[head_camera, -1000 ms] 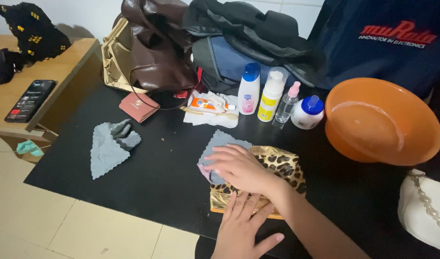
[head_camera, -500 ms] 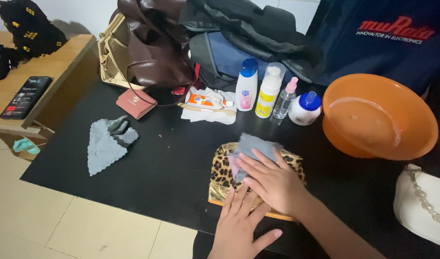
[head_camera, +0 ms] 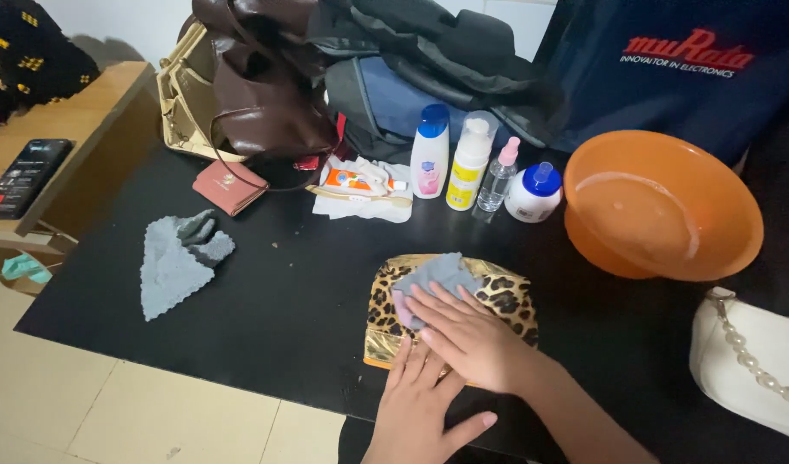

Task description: Brushing and wiping a leopard-print pouch to clean it using a small brush and a cloth.

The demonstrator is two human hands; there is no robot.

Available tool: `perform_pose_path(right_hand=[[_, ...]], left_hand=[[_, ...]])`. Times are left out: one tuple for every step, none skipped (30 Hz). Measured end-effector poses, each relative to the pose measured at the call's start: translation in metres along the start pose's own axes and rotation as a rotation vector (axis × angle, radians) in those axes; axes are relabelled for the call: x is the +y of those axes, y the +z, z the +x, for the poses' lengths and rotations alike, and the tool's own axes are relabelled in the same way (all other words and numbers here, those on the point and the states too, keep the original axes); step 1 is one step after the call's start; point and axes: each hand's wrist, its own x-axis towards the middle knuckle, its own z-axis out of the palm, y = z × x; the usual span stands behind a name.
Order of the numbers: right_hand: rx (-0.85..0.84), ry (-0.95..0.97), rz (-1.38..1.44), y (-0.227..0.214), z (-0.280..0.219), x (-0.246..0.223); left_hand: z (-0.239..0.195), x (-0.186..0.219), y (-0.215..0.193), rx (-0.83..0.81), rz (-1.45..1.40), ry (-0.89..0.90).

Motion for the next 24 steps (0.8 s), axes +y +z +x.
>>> perform_pose_path(right_hand=[[-0.055,-0.024,0.004,-0.003,0.006,0.0],[-0.11,-0.048,0.007,-0.006,0.012,0.0],[-0.108,-0.048,0.007,-0.009,0.015,-0.004],[-0.147,-0.059,-0.003,-0.012,0.018,-0.008],[-0.185,-0.071,-0.013,-0.014,0.021,-0.012],[-0.185,-0.071,-0.011,-0.015,0.022,-0.014],[-0.191,-0.099,0.014,-0.015,0.022,-0.017],[-0.197,-0.127,0.038,-0.016,0.022,-0.019],[-0.197,-0.128,0.039,-0.019,0.02,-0.023],[-0.202,-0.128,0.124,-0.021,0.019,-0.027],[-0.208,-0.128,0.209,-0.023,0.017,-0.031],[-0.207,-0.132,0.207,-0.021,0.017,-0.03],[-0.192,-0.136,0.17,-0.018,0.017,-0.029],[-0.181,-0.136,0.134,-0.016,0.015,-0.028],[-0.182,-0.136,0.134,-0.009,0.013,-0.026],[-0.142,-0.165,0.053,-0.002,0.012,-0.025],[-0.1,-0.195,-0.027,0.005,0.011,-0.024],[-0.101,-0.197,-0.028,0.007,0.005,-0.03],[-0.123,-0.179,-0.05,0.008,-0.001,-0.037],[-0.143,-0.16,-0.074,0.008,-0.007,-0.043],[-0.141,-0.162,-0.076,0.012,-0.011,-0.041],[-0.109,-0.23,-0.063,0.016,-0.017,-0.039],[-0.077,-0.298,-0.05,0.02,-0.022,-0.036],[-0.076,-0.295,-0.047,0.024,-0.027,-0.031]], left_hand=[[0.0,-0.001,0.0,-0.002,0.01,0.008],[0.0,-0.001,0.001,-0.004,0.02,0.016],[0.0,-0.002,0.002,-0.005,0.021,0.017],[0.0,-0.004,0.002,-0.011,0.027,0.029],[0.0,-0.005,0.003,-0.017,0.032,0.04],[0.0,-0.003,0.0,-0.018,0.032,0.039],[0.0,-0.001,-0.003,-0.057,0.031,0.023],[0.001,0.001,-0.006,-0.094,0.031,0.007],[0.001,0.004,-0.013,-0.094,0.032,0.007],[0.0,0.007,-0.021,-0.138,-0.049,-0.021],[0.0,0.01,-0.029,-0.182,-0.13,-0.048],[-0.006,0.006,-0.029,-0.18,-0.126,-0.049],[-0.012,0.002,-0.028,0.095,-0.134,0.017],[-0.019,0.0,-0.026,0.367,-0.146,0.086],[-0.021,-0.006,-0.03,0.368,-0.147,0.085],[-0.024,-0.012,-0.035,0.452,-0.067,-0.011],[-0.028,-0.019,-0.04,0.535,0.014,-0.107],[-0.028,-0.024,-0.047,0.536,0.016,-0.108],[-0.029,-0.029,-0.054,0.48,0.066,-0.211],[-0.029,-0.035,-0.062,0.425,0.114,-0.312],[-0.028,-0.041,-0.063,0.428,0.116,-0.311],[-0.029,-0.047,-0.064,0.303,0.133,-0.353],[-0.03,-0.054,-0.065,0.178,0.15,-0.395],[-0.029,-0.053,-0.063,0.174,0.148,-0.394]])
